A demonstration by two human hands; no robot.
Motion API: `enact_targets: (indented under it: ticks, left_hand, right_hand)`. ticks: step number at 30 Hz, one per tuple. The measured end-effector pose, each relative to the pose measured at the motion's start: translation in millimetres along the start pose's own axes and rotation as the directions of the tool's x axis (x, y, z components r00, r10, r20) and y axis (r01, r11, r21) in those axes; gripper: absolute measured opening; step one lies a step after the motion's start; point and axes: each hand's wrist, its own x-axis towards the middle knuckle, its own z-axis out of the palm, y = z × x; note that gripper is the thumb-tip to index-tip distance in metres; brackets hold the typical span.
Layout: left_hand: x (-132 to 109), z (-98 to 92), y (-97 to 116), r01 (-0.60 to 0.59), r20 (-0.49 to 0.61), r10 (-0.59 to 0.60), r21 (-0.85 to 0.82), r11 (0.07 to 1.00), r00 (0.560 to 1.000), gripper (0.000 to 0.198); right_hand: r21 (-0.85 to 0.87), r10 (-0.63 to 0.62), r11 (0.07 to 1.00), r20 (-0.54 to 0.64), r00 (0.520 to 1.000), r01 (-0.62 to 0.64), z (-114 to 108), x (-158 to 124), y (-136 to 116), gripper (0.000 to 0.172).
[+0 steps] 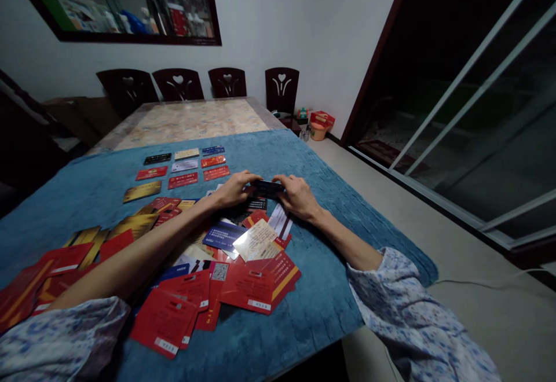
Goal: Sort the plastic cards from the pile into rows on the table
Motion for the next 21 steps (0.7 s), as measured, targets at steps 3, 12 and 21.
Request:
enact_targets:
  ticks: [3, 12, 21]
  left_hand:
    - [-1.1, 1.6, 2.4, 0.016, -0.005, -0.016, 0.027, 1.0, 1.0, 0.051]
    - [-3.6, 3.0, 7.5, 0.023, 0.058, -0.031, 0.134, 0.991, 0.998, 0.055]
    - [-4.3, 4.8, 9.0, 0.057, 0.087, -0.069, 0.142, 0.988, 0.994, 0.059]
  right_hand:
    - [-0.019, 0.021, 1.0, -0.035, 0.999, -0.021, 2.6, -0.8, 0.8, 0.038]
    - [-0.108, 0.089, 0.99, 0.021, 0.996, -0.087, 1.0, -1.3, -1.5, 0.037]
    - [-0.103, 0.062, 0.993, 0.085, 0.994, -0.053, 2.1, -2.5, 3.1, 0.049]
